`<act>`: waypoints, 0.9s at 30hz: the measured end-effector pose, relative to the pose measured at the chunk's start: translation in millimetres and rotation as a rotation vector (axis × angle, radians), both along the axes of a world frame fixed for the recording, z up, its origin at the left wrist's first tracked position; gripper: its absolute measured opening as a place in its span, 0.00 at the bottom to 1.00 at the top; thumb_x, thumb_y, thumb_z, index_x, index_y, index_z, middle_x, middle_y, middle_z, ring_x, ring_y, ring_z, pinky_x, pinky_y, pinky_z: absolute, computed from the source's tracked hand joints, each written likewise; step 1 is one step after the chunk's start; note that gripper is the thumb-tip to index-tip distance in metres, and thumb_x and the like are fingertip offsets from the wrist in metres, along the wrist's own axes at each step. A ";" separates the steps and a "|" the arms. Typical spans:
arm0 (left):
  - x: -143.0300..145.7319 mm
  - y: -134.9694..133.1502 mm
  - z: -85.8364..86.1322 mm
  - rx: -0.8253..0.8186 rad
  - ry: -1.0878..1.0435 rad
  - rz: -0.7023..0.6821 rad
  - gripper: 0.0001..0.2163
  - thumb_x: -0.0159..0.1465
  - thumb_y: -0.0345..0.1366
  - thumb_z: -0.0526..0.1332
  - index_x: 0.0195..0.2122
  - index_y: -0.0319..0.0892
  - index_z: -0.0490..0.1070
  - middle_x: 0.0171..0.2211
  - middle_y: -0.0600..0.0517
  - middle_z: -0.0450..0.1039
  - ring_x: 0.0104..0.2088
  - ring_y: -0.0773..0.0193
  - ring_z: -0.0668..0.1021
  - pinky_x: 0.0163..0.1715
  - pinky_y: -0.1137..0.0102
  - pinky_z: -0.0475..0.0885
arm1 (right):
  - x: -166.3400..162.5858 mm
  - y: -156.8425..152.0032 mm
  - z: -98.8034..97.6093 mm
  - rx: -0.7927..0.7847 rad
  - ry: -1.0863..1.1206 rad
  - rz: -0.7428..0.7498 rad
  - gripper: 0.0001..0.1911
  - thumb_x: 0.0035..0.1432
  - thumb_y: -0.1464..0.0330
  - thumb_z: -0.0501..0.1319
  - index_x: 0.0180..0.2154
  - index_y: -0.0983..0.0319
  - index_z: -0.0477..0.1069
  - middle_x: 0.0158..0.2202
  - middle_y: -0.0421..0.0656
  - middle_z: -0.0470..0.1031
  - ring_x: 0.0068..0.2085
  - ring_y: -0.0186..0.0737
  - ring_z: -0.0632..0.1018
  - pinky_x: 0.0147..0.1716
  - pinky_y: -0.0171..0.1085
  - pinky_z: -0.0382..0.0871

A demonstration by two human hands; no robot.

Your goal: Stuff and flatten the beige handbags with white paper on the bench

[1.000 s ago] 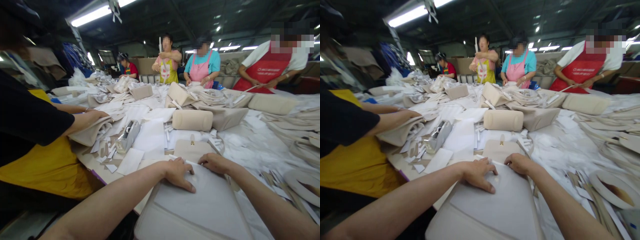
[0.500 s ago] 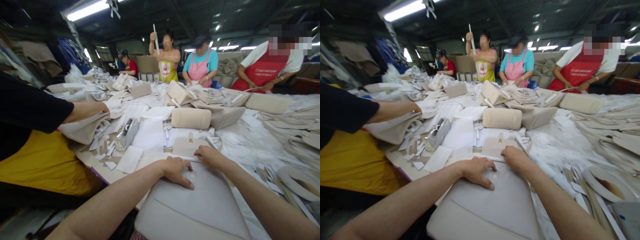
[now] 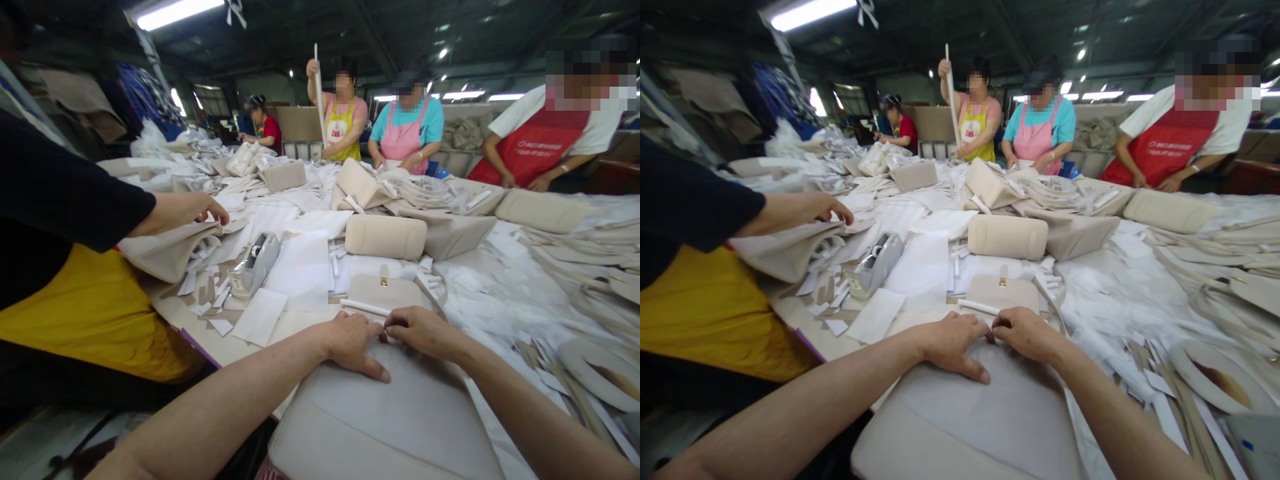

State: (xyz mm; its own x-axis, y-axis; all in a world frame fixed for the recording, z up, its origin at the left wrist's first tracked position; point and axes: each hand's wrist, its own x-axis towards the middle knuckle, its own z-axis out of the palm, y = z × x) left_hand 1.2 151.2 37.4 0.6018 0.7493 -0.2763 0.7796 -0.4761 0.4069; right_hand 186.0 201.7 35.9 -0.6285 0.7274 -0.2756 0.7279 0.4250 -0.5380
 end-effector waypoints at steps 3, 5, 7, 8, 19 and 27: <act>-0.7 -3.6 -2.6 0.060 -0.012 -0.003 0.34 0.50 0.62 0.56 0.51 0.44 0.62 0.47 0.44 0.67 0.52 0.49 0.67 0.51 0.56 0.60 | -2.2 -14.2 -0.6 0.025 -0.021 -0.103 0.09 0.50 0.63 0.56 0.31 0.59 0.72 0.28 0.40 0.76 0.30 0.37 0.74 0.28 0.33 0.62; -1.8 -7.7 -3.4 0.115 -0.017 -0.023 0.34 0.51 0.63 0.55 0.51 0.41 0.62 0.48 0.43 0.68 0.53 0.48 0.66 0.52 0.55 0.59 | -2.5 -21.4 -2.3 0.059 -0.063 -0.130 0.08 0.49 0.63 0.56 0.31 0.59 0.71 0.28 0.41 0.76 0.30 0.38 0.73 0.28 0.34 0.61; -3.8 -13.0 -3.3 0.175 -0.017 -0.049 0.33 0.54 0.62 0.52 0.51 0.40 0.63 0.49 0.41 0.67 0.55 0.47 0.64 0.54 0.54 0.56 | -1.4 -26.3 -4.2 0.051 -0.083 -0.123 0.09 0.51 0.62 0.56 0.30 0.59 0.71 0.29 0.42 0.76 0.30 0.39 0.73 0.29 0.34 0.61; -5.2 -15.8 -3.0 0.200 -0.020 -0.065 0.32 0.56 0.61 0.51 0.51 0.40 0.64 0.50 0.40 0.67 0.56 0.47 0.63 0.55 0.53 0.54 | -0.4 -28.0 -5.1 0.044 -0.076 -0.112 0.09 0.51 0.62 0.55 0.30 0.59 0.71 0.29 0.42 0.76 0.31 0.39 0.73 0.30 0.35 0.61; -14.6 -27.4 -5.3 0.196 -0.072 -0.109 0.28 0.61 0.55 0.50 0.56 0.42 0.60 0.57 0.43 0.62 0.57 0.54 0.64 0.58 0.60 0.53 | 0.9 -33.3 -14.4 0.019 -0.039 -0.172 0.10 0.52 0.60 0.55 0.29 0.58 0.69 0.27 0.41 0.75 0.29 0.39 0.73 0.29 0.35 0.59; -14.3 -25.9 -5.4 0.178 -0.067 -0.113 0.28 0.61 0.55 0.51 0.55 0.40 0.61 0.56 0.42 0.63 0.56 0.53 0.65 0.58 0.60 0.53 | -2.2 -35.0 -18.4 0.034 -0.068 -0.174 0.07 0.50 0.63 0.56 0.29 0.59 0.68 0.26 0.40 0.74 0.28 0.37 0.72 0.28 0.34 0.58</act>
State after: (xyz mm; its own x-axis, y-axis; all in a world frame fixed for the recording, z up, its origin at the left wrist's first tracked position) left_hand -13.1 125.3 32.0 0.6975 0.7092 -0.1025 0.6912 -0.6281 0.3574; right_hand 183.8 166.7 17.5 -0.4733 0.8329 -0.2869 0.8263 0.3068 -0.4724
